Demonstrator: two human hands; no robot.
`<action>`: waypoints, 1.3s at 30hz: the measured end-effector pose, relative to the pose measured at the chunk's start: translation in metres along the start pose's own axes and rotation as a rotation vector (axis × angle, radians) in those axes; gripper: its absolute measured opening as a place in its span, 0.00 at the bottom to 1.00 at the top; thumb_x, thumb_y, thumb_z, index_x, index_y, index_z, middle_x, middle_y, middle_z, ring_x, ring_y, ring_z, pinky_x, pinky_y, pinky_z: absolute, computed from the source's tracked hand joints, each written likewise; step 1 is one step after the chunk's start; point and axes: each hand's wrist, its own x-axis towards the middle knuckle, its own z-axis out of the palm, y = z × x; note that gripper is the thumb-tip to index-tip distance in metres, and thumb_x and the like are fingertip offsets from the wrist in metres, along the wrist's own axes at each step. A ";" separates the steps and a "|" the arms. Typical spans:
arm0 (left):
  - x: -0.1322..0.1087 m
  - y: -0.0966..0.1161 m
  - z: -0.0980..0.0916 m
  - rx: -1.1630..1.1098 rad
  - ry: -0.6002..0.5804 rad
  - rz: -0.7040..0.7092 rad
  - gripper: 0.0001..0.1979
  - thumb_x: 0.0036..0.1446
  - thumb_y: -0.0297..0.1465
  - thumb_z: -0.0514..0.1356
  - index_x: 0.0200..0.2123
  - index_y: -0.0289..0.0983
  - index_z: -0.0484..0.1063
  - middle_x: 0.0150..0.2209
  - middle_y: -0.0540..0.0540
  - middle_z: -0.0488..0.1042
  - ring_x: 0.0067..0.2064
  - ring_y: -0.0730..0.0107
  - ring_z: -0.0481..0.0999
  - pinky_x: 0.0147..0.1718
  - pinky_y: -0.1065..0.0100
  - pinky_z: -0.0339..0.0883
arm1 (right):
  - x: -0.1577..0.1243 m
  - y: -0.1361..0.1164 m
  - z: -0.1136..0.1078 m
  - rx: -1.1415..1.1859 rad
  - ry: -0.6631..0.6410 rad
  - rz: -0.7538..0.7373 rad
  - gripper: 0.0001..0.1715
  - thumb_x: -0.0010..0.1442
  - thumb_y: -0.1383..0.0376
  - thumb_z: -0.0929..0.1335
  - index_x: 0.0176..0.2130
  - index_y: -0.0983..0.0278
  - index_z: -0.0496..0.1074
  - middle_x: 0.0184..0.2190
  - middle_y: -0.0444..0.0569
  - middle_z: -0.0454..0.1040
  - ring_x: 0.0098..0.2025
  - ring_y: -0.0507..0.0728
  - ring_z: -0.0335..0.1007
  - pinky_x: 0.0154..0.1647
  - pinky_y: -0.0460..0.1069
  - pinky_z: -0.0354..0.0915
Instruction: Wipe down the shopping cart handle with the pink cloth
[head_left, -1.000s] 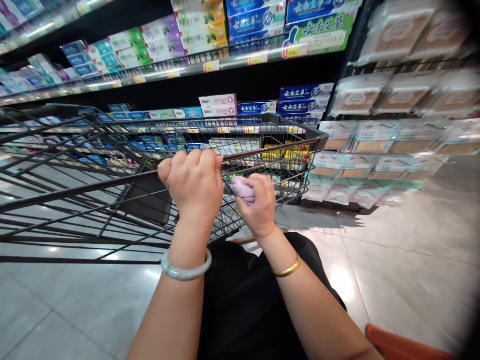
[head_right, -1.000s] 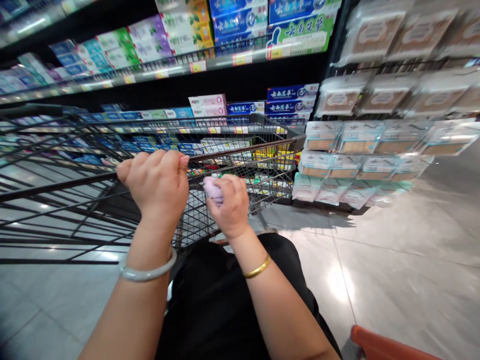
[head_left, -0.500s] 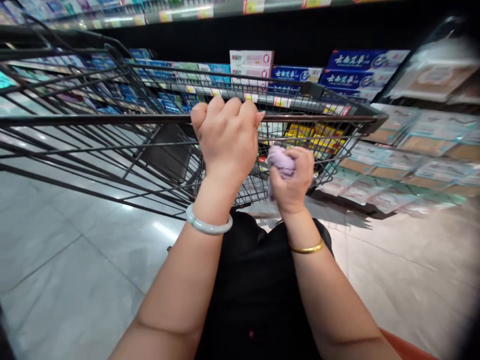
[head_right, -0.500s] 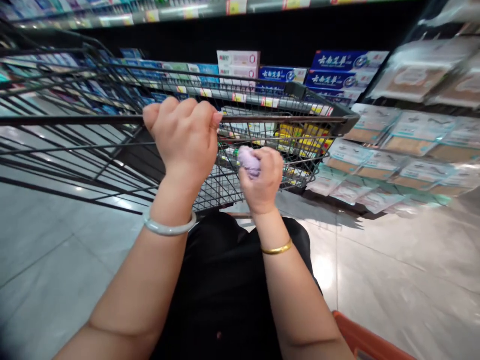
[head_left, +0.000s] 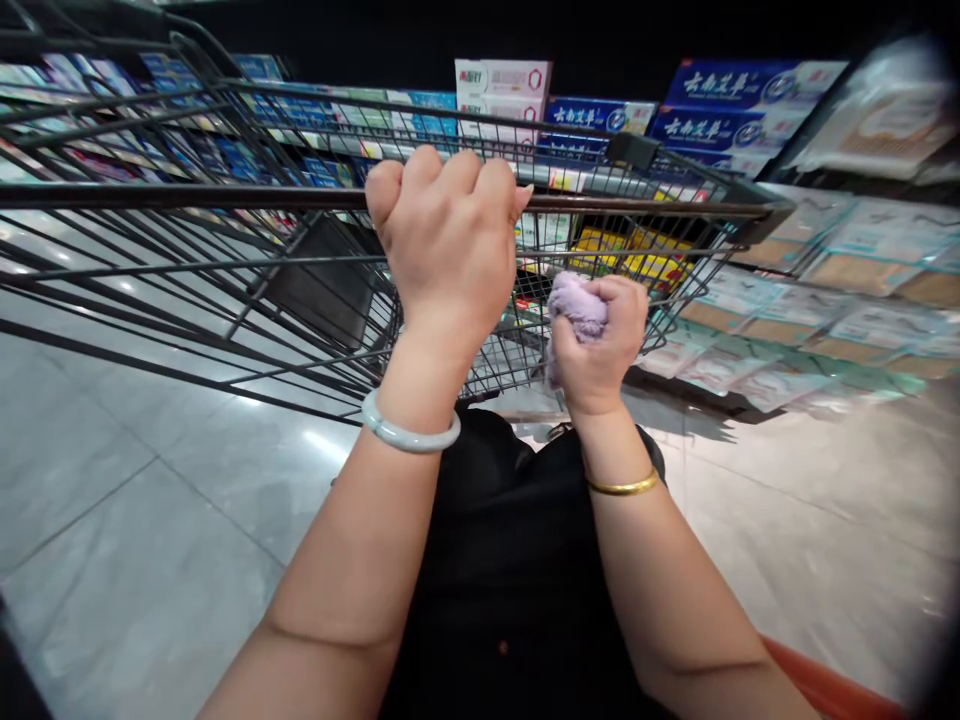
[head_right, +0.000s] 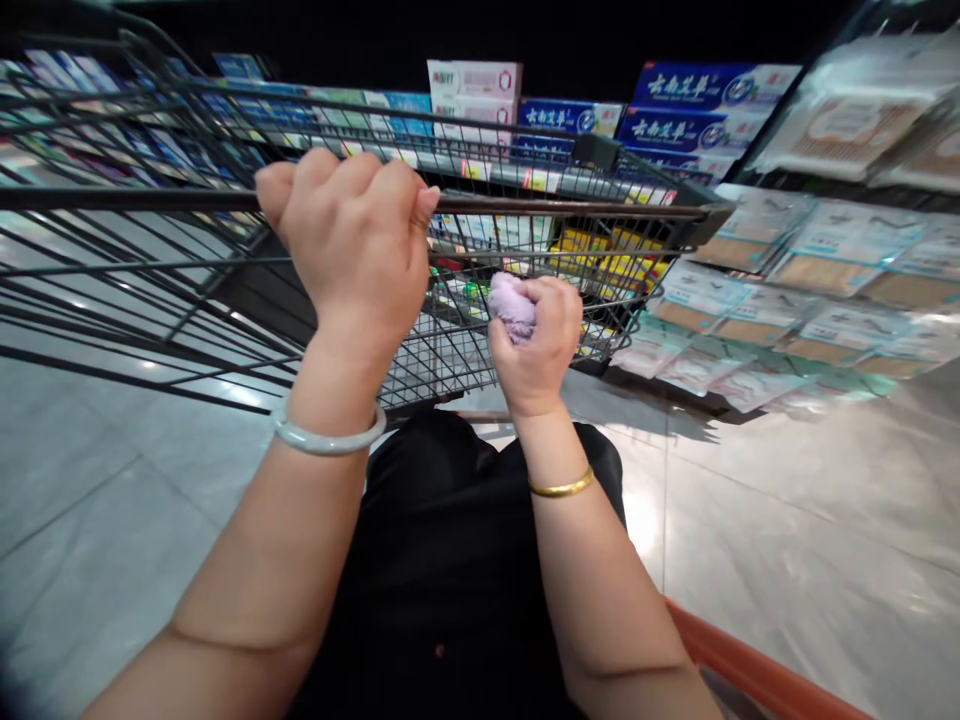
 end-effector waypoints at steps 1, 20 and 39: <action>0.000 0.000 0.000 0.009 0.011 0.007 0.25 0.72 0.45 0.40 0.44 0.46 0.76 0.45 0.41 0.77 0.52 0.45 0.66 0.55 0.45 0.49 | -0.003 -0.004 0.001 0.001 -0.034 0.008 0.17 0.55 0.67 0.68 0.45 0.59 0.67 0.43 0.51 0.70 0.49 0.63 0.68 0.53 0.63 0.67; 0.003 -0.002 0.004 -0.133 0.015 -0.045 0.21 0.70 0.47 0.46 0.42 0.45 0.76 0.44 0.42 0.78 0.53 0.44 0.63 0.56 0.43 0.44 | -0.025 -0.025 0.000 0.013 -0.449 0.027 0.17 0.58 0.68 0.68 0.48 0.58 0.69 0.47 0.52 0.74 0.53 0.62 0.69 0.57 0.60 0.65; 0.002 -0.005 0.002 -0.137 0.012 -0.044 0.23 0.69 0.47 0.44 0.44 0.50 0.77 0.44 0.42 0.78 0.53 0.42 0.62 0.55 0.42 0.43 | -0.020 -0.010 -0.011 -0.093 -0.326 0.152 0.18 0.55 0.71 0.70 0.46 0.59 0.72 0.48 0.53 0.72 0.54 0.64 0.67 0.57 0.60 0.66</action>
